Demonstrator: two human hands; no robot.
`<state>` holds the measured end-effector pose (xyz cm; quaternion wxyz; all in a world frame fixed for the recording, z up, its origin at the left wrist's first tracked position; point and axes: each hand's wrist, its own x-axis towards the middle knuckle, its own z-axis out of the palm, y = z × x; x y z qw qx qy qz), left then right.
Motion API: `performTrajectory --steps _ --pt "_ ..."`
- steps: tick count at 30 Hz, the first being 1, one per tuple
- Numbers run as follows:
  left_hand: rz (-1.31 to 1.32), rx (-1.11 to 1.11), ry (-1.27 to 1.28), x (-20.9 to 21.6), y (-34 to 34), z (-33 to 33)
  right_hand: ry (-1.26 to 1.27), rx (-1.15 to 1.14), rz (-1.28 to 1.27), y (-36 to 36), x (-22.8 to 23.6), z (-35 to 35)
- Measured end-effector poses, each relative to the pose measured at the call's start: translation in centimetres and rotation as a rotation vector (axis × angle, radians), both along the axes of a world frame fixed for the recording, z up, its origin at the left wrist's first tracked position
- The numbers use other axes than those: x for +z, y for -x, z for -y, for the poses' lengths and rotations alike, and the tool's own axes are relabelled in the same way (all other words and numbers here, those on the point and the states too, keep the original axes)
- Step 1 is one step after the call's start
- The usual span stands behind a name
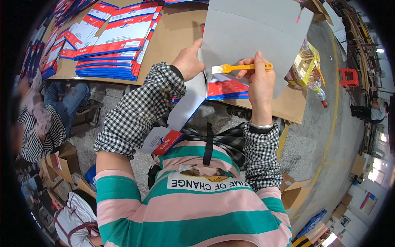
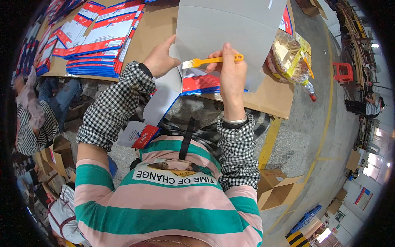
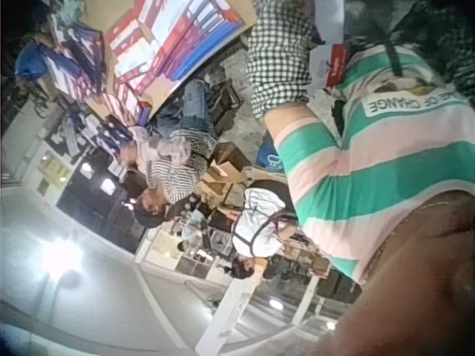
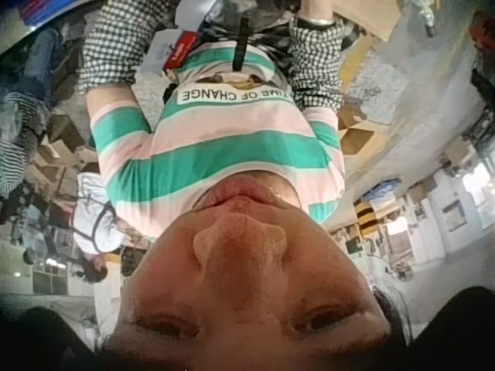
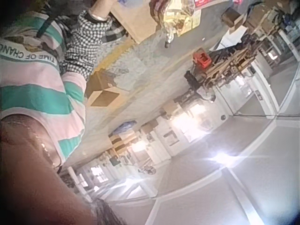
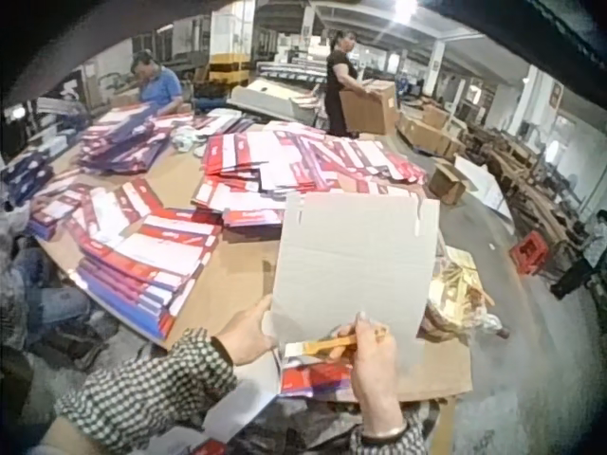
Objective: The person sits on the floor and assembles flat-packed cardboard boxes. They fold the panels, apply glue to the flaps using a brush, and press the edges to seal them. The person handles multiple boxes one at a time, stacking the finished units on the table.
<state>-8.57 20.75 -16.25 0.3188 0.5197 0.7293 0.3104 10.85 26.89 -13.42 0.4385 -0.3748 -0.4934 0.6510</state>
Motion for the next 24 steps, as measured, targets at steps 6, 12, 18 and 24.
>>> performTrajectory --steps 6,12,18,24 --pt "0.014 -0.015 0.018 -0.1 -0.2 0.4 -0.119 0.044 0.175 1.9 -0.2 0.5" --pt "0.055 -0.05 -0.056 -0.2 -0.3 0.6 -0.167 0.085 0.222 3.0 -1.0 0.5" --pt "0.07 -0.066 -0.056 0.3 -0.2 0.8 -0.251 0.118 0.293 4.0 -1.9 1.0" --pt "0.067 -0.099 -0.004 2.5 -0.2 0.8 -0.387 0.195 0.385 4.5 -2.9 1.0"
